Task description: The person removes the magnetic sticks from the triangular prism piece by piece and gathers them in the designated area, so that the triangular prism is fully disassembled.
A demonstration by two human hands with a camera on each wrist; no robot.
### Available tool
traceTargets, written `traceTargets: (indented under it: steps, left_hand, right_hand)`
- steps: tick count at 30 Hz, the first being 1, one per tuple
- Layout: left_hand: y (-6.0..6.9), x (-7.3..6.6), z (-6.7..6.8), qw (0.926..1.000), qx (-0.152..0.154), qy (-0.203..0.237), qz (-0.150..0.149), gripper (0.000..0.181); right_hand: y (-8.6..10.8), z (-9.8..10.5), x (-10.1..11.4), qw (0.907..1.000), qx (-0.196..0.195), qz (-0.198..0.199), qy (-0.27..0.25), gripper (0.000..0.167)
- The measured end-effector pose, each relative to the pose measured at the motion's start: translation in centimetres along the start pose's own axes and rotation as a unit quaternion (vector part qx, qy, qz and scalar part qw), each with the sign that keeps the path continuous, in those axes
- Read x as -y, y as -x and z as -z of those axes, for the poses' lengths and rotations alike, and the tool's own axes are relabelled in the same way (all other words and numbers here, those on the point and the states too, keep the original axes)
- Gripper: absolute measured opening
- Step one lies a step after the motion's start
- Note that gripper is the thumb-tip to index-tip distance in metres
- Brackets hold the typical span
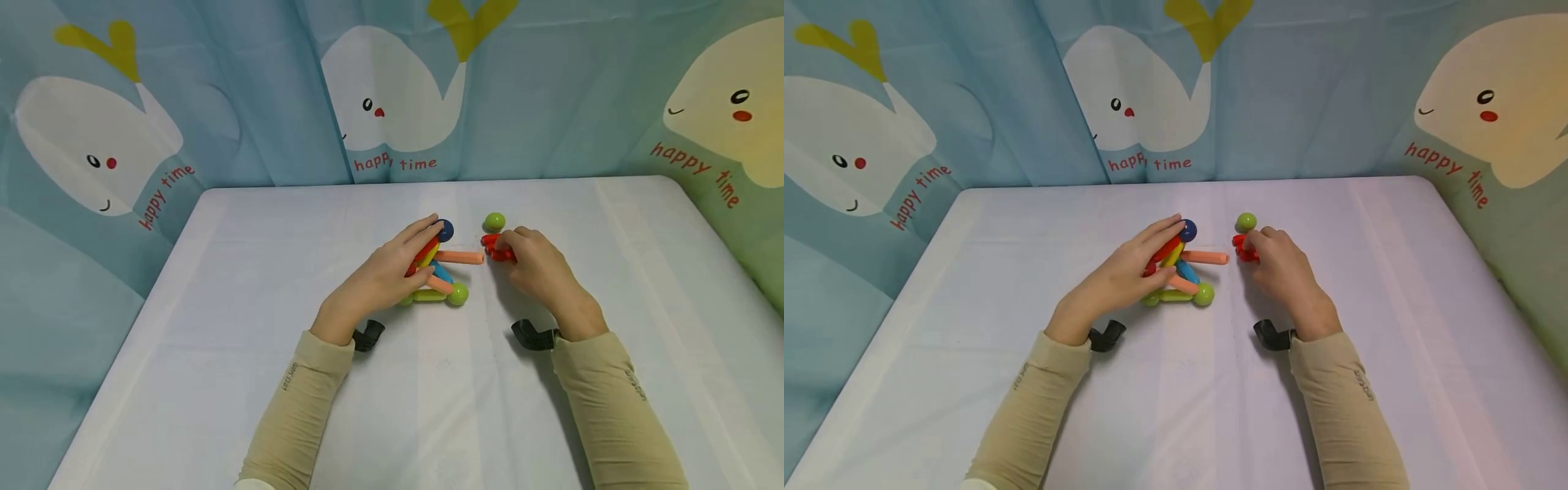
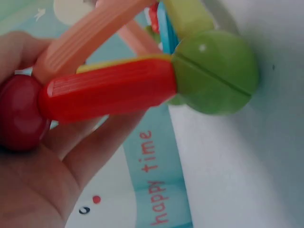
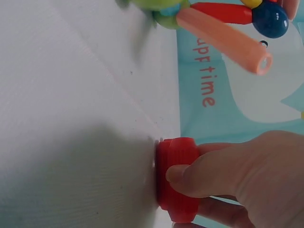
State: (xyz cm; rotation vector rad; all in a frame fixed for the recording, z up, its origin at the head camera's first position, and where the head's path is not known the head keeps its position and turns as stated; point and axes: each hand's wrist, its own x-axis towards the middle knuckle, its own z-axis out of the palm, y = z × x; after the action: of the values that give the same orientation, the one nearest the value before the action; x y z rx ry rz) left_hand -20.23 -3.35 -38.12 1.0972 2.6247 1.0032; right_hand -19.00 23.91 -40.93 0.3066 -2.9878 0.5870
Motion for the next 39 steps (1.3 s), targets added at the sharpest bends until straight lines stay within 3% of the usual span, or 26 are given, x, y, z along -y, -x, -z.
traceTargets:
  steps: [8, 14, 24, 30, 33, 39]
  left_hand:
    - [0.3, 0.6, 0.6, 0.9994, 0.019, 0.018, -0.023, 0.064]
    - [0.3, 0.4, 0.6, 0.9989, 0.014, -0.018, -0.042, 0.052]
    - [0.4, -0.1, 0.5, 0.9978, 0.008, -0.054, -0.038, 0.044]
    - [0.5, -0.1, 0.4, 0.9977, 0.005, -0.057, -0.036, 0.043]
    - [0.5, -0.2, 0.4, 0.9975, 0.004, -0.059, -0.039, 0.041]
    - [0.4, -0.2, 0.2, 0.9974, 0.003, -0.059, -0.042, 0.042]
  right_hand:
    - [0.0, -0.2, 0.0, 0.9999, -0.003, -0.012, -0.004, 0.022]
    - [0.1, -0.1, 0.0, 0.9999, -0.002, -0.015, -0.005, 0.022]
    - [0.1, 0.0, 0.0, 0.9988, -0.041, 0.017, -0.021, 0.015]
    - [0.1, 0.5, 1.3, 0.9945, -0.062, 0.046, -0.071, 0.011]
    - [0.0, 0.7, 2.3, 0.9908, -0.051, 0.064, -0.107, 0.015]
    - [-0.1, 0.3, 4.1, 0.9866, 0.028, 0.092, -0.132, 0.022]
